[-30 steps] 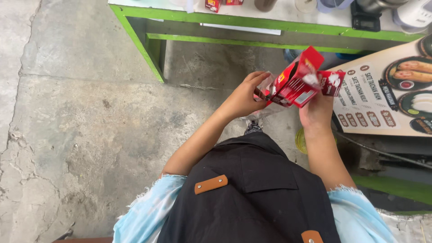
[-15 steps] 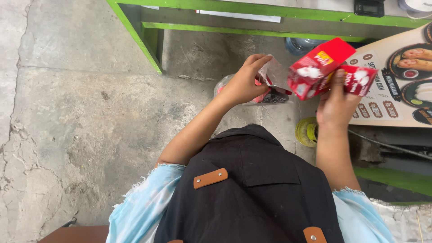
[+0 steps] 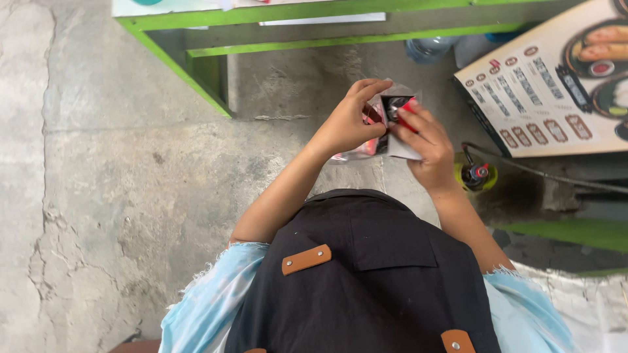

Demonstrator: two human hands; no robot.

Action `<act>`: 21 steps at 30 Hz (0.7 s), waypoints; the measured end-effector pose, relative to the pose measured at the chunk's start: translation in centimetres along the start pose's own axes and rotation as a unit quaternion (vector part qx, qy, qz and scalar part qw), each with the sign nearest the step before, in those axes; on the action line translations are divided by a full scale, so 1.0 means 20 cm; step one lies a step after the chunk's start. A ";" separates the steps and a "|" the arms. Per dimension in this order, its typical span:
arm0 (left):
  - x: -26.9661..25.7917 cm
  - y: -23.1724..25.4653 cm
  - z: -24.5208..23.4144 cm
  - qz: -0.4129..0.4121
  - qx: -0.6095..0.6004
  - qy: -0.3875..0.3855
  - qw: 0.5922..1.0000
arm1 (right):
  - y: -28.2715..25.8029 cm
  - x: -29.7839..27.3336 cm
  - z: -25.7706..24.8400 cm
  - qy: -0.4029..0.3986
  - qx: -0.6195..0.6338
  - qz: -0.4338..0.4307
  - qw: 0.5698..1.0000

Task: The person empties tea leaves from small boxes and a foil packet into a plastic container, then wipes the counter with a cloth.

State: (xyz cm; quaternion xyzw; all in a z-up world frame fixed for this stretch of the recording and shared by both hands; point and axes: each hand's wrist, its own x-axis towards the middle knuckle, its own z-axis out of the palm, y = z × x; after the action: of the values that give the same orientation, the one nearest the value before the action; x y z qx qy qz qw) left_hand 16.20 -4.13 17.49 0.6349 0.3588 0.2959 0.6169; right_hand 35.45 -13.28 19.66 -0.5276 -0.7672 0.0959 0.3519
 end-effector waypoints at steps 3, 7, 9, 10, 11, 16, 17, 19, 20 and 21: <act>0.04 0.02 0.13 0.009 0.028 -0.031 0.999 | 0.05 -0.10 -0.07 -0.039 0.082 0.068 0.994; 0.08 0.05 0.35 0.024 -0.003 -0.129 0.991 | 0.18 -0.26 -0.19 -0.114 0.074 0.147 0.980; 0.10 0.06 0.49 0.059 0.035 -0.150 0.986 | 0.25 -0.35 -0.24 -0.217 0.184 0.302 0.910; 0.11 0.06 0.55 0.096 0.074 -0.159 0.980 | 0.27 -0.40 -0.27 -0.213 0.183 0.310 0.908; 0.12 0.07 0.60 0.095 0.071 -0.167 0.979 | 0.28 -0.46 -0.31 -0.163 0.194 0.331 0.909; 0.13 0.09 0.79 0.087 -0.047 -0.144 0.985 | 0.40 -0.68 -0.49 0.102 0.082 0.260 0.957; 0.12 0.08 0.84 0.086 -0.050 -0.151 0.984 | 0.44 -0.73 -0.53 0.107 0.160 0.358 0.914; 0.12 0.04 0.92 0.071 -0.070 -0.164 0.981 | 0.53 -0.85 -0.57 0.115 0.233 0.452 0.853; 0.11 0.01 0.98 0.072 -0.074 -0.172 0.980 | 0.57 -0.92 -0.57 0.085 0.331 0.531 0.775; 0.09 -0.02 1.04 0.059 -0.074 -0.174 0.980 | 0.61 -0.99 -0.58 0.056 0.423 0.597 0.680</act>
State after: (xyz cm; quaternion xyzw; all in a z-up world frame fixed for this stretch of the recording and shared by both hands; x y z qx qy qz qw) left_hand 34.19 -14.64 15.66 0.6491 0.1855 0.2426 0.6967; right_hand 55.80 -28.04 13.12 -0.6731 -0.1465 0.5700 0.4478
